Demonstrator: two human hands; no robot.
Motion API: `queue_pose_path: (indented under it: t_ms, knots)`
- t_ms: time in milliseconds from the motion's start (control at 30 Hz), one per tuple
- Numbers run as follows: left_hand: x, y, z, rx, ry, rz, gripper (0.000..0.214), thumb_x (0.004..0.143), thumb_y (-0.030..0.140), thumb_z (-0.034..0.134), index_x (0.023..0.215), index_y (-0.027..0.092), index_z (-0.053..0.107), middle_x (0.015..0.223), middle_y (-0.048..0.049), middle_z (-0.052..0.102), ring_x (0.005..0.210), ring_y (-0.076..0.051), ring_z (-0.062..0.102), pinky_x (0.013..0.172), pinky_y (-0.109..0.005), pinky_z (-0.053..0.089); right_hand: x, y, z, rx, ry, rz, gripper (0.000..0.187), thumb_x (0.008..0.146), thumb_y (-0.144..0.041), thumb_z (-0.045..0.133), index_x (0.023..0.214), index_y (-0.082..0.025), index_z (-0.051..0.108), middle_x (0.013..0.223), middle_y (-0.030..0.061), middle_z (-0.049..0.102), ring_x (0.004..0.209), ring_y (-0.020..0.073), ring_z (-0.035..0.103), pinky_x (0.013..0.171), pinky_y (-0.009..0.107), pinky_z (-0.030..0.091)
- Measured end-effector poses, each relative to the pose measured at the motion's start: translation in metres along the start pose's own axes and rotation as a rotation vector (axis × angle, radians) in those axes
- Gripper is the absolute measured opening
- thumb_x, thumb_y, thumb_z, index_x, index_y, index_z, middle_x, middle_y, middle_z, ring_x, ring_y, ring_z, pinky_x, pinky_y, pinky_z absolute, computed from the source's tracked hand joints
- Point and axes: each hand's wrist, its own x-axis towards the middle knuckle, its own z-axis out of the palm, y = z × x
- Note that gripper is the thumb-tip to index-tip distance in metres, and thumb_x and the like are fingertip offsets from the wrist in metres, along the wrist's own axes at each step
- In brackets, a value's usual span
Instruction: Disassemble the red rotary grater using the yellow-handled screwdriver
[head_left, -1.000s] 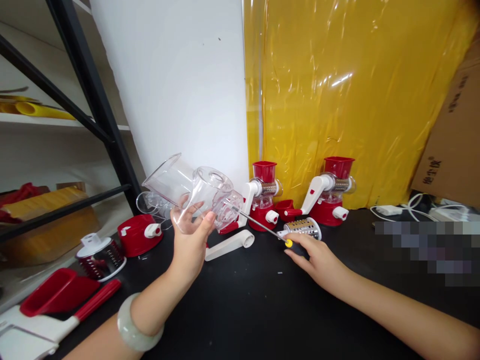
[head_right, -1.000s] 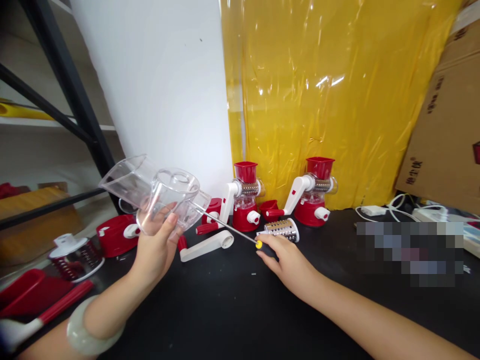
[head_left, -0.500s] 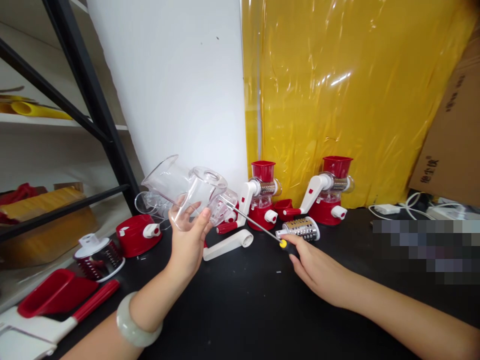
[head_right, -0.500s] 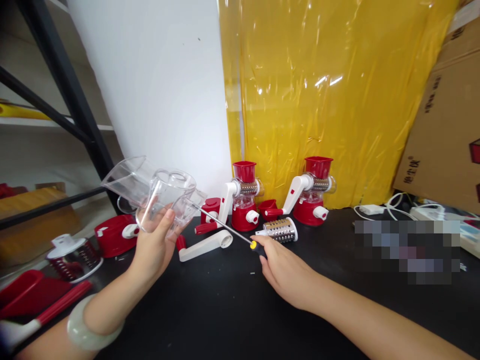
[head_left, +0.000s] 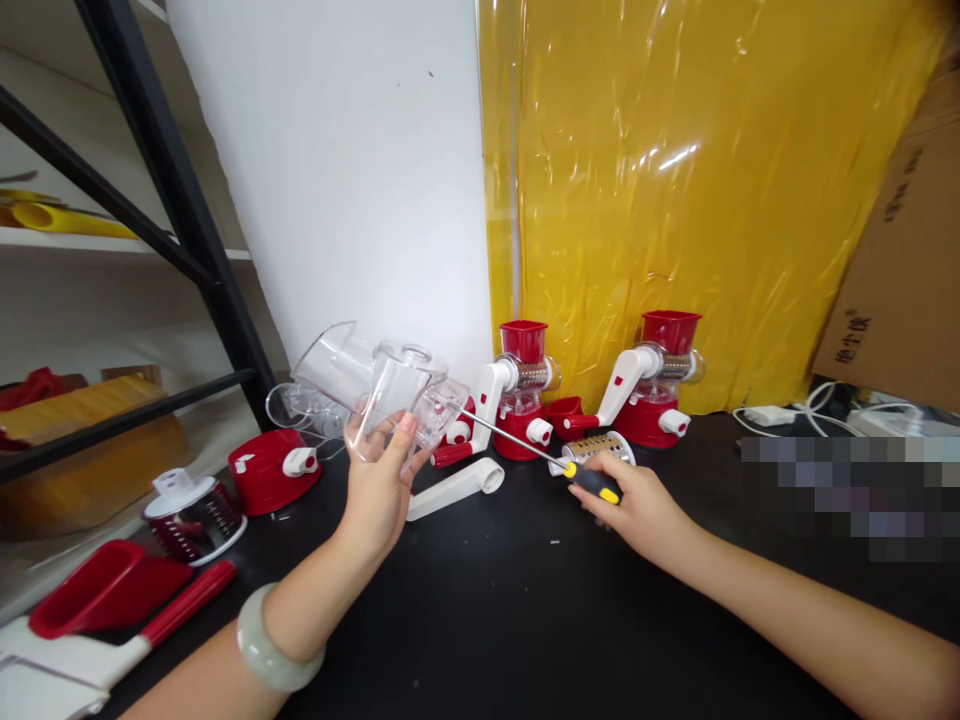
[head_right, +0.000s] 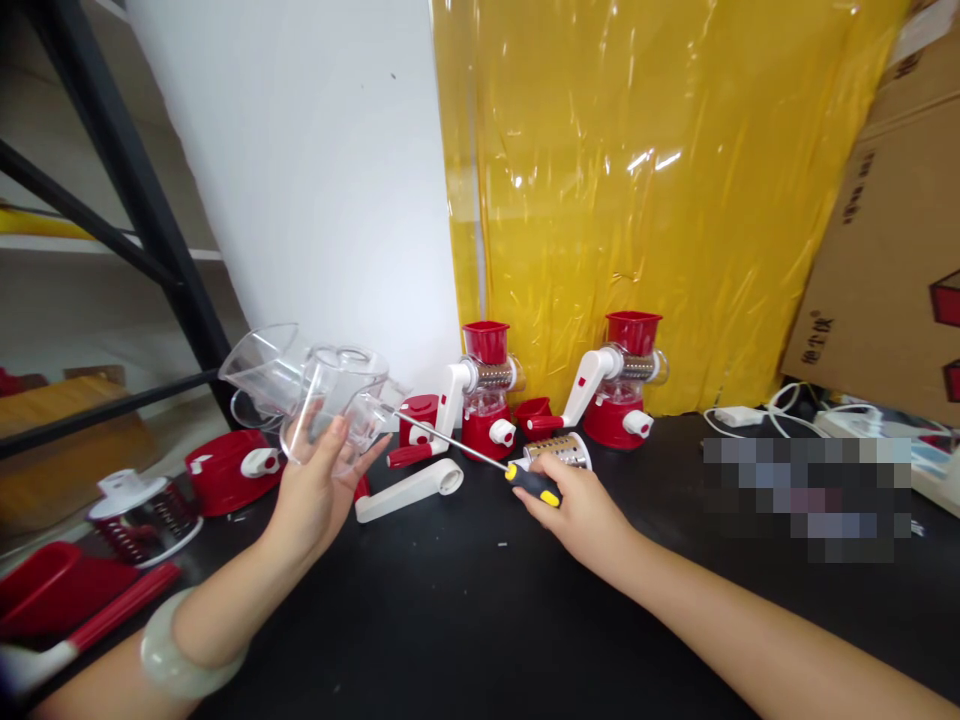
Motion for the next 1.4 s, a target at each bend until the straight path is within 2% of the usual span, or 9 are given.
queue_pose_path:
  t_ms: [100, 300, 400, 667, 900, 1000, 1167, 1267, 1400]
  knots:
    - [-0.002, 0.0, 0.0, -0.006, -0.009, -0.005, 0.074, 0.065, 0.036, 0.092, 0.127, 0.034, 0.051, 0.111, -0.0025, 0.059, 0.109, -0.022, 0.06, 0.098, -0.054, 0.055, -0.004, -0.004, -0.003, -0.056, -0.02, 0.031, 0.02, 0.093, -0.043, 0.057, 0.093, -0.023, 0.056, 0.083, 0.0027, 0.071, 0.071, 0.0199, 0.069, 0.066, 0.032, 0.054]
    - [0.001, 0.001, 0.0, -0.044, -0.014, 0.021, 0.068, 0.068, 0.032, 0.09, 0.123, 0.032, 0.051, 0.095, 0.0025, 0.059, 0.091, -0.017, 0.062, 0.092, -0.05, 0.059, -0.008, -0.001, -0.007, 0.005, -0.082, -0.074, 0.031, 0.104, -0.037, 0.037, 0.127, -0.024, 0.053, 0.122, 0.0108, 0.067, 0.113, 0.0232, 0.066, 0.098, 0.041, 0.052]
    - [0.002, 0.003, -0.001, -0.053, -0.01, 0.035, 0.067, 0.068, 0.032, 0.09, 0.123, 0.032, 0.052, 0.091, 0.0042, 0.059, 0.086, -0.015, 0.062, 0.09, -0.048, 0.059, -0.006, 0.004, -0.002, 0.038, -0.069, -0.145, 0.034, 0.104, -0.034, 0.04, 0.134, -0.025, 0.053, 0.128, 0.0123, 0.063, 0.12, 0.0237, 0.062, 0.104, 0.044, 0.049]
    - [0.003, 0.004, 0.0, -0.058, 0.011, 0.028, 0.069, 0.065, 0.031, 0.092, 0.12, 0.032, 0.051, 0.09, 0.0046, 0.06, 0.085, -0.015, 0.062, 0.087, -0.045, 0.06, 0.006, 0.012, 0.001, 0.173, 0.161, -0.063, 0.031, 0.087, -0.041, 0.069, 0.113, -0.025, 0.072, 0.116, 0.0108, 0.068, 0.115, 0.0283, 0.065, 0.105, 0.05, 0.05]
    - [0.002, 0.002, 0.0, -0.019, 0.007, 0.002, 0.069, 0.068, 0.032, 0.09, 0.124, 0.033, 0.05, 0.102, 0.0009, 0.061, 0.093, -0.016, 0.063, 0.093, -0.05, 0.058, 0.002, 0.005, 0.001, 0.205, 0.01, 0.123, 0.029, 0.086, -0.046, 0.066, 0.104, -0.023, 0.06, 0.095, 0.0056, 0.072, 0.082, 0.0232, 0.071, 0.076, 0.04, 0.059]
    - [0.002, 0.001, -0.001, -0.025, -0.002, 0.0, 0.068, 0.069, 0.032, 0.09, 0.125, 0.033, 0.05, 0.101, 0.001, 0.061, 0.093, -0.016, 0.063, 0.094, -0.05, 0.058, -0.002, 0.003, -0.001, 0.137, 0.022, 0.071, 0.025, 0.091, -0.045, 0.062, 0.104, -0.024, 0.058, 0.1, 0.0055, 0.07, 0.09, 0.0223, 0.068, 0.083, 0.039, 0.056]
    - [0.003, 0.002, -0.001, -0.052, 0.01, 0.016, 0.067, 0.068, 0.032, 0.09, 0.122, 0.033, 0.051, 0.094, 0.0037, 0.06, 0.086, -0.014, 0.062, 0.092, -0.048, 0.059, -0.004, 0.013, 0.004, 0.221, -0.011, 0.049, 0.032, 0.103, -0.043, 0.041, 0.121, -0.023, 0.058, 0.109, 0.009, 0.068, 0.104, 0.0227, 0.067, 0.095, 0.043, 0.054]
    - [0.003, 0.002, 0.0, -0.051, 0.01, 0.01, 0.066, 0.068, 0.03, 0.09, 0.122, 0.033, 0.051, 0.099, 0.0026, 0.062, 0.09, -0.015, 0.063, 0.092, -0.049, 0.059, 0.001, 0.021, 0.009, 0.314, 0.09, 0.027, 0.033, 0.094, -0.043, 0.059, 0.12, -0.023, 0.06, 0.118, 0.0109, 0.067, 0.114, 0.0257, 0.065, 0.101, 0.046, 0.052]
    - [0.001, 0.002, 0.0, -0.042, 0.007, -0.01, 0.066, 0.069, 0.029, 0.089, 0.122, 0.033, 0.05, 0.1, 0.0019, 0.063, 0.094, -0.017, 0.064, 0.094, -0.051, 0.058, 0.009, 0.021, 0.006, 0.384, 0.235, 0.09, 0.046, 0.079, -0.043, 0.077, 0.119, -0.023, 0.066, 0.12, 0.0108, 0.07, 0.113, 0.0281, 0.068, 0.103, 0.049, 0.052]
